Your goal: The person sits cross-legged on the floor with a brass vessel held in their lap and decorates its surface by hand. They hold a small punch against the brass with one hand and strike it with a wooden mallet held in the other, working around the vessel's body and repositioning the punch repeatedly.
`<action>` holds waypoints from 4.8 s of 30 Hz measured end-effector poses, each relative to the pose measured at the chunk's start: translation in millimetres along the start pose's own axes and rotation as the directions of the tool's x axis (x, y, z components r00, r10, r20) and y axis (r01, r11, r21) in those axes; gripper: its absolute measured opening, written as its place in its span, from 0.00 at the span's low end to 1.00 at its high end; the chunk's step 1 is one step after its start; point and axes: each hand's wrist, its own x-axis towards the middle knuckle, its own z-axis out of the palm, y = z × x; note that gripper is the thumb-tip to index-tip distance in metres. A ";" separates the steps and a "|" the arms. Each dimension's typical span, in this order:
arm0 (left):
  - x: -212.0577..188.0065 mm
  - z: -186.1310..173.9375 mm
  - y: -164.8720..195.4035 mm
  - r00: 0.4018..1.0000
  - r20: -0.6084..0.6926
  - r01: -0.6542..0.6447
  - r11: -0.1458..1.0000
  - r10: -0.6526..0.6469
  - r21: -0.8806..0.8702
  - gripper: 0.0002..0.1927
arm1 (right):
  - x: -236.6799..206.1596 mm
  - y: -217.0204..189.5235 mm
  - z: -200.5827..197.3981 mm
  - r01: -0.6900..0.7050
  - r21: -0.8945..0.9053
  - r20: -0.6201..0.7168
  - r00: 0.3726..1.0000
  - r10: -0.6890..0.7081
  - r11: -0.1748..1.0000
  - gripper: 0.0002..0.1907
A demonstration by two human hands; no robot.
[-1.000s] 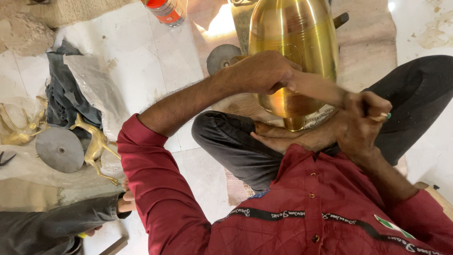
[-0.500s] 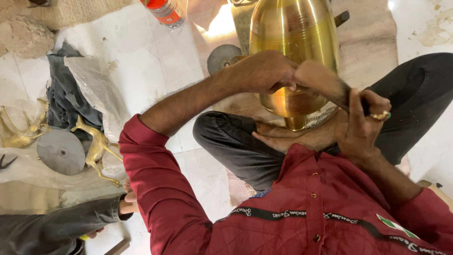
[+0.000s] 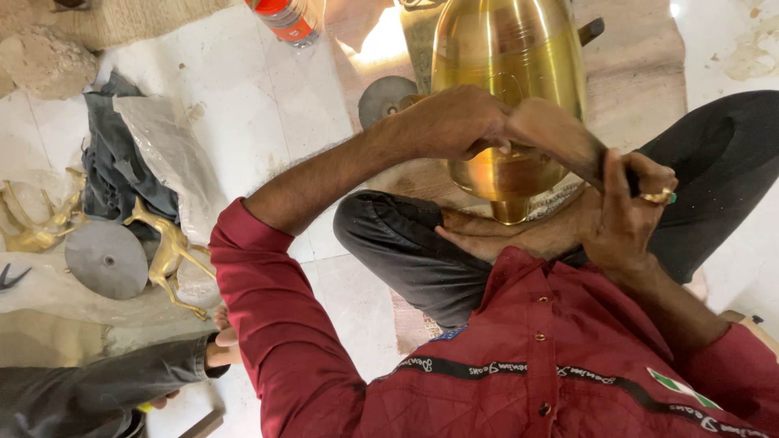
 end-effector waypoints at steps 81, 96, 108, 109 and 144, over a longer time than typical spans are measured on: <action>18.6 -44.1 -28.5 0.871 -0.345 0.213 0.902 -0.350 -0.377 0.17 | 19.2 -0.3 9.4 -0.579 0.525 0.390 0.815 0.428 0.624 0.33; 71.3 -65.5 -34.5 0.982 0.053 0.178 0.984 -0.179 0.023 0.23 | 23.0 5.0 18.0 -0.545 0.572 0.408 0.837 0.364 0.613 0.34; 72.6 -61.4 -36.3 0.981 0.097 0.164 0.985 -0.169 0.054 0.20 | 24.2 13.9 17.2 -0.554 0.453 0.408 0.825 0.390 0.698 0.35; 72.2 -60.8 -36.1 0.984 0.090 0.151 0.987 -0.156 0.062 0.20 | 24.7 15.0 17.2 -0.536 0.460 0.401 0.837 0.373 0.708 0.35; 74.6 -50.1 -39.5 0.975 -0.001 0.220 0.968 -0.222 0.123 0.07 | 24.4 42.5 44.5 -0.319 0.649 0.064 0.927 0.368 0.691 0.34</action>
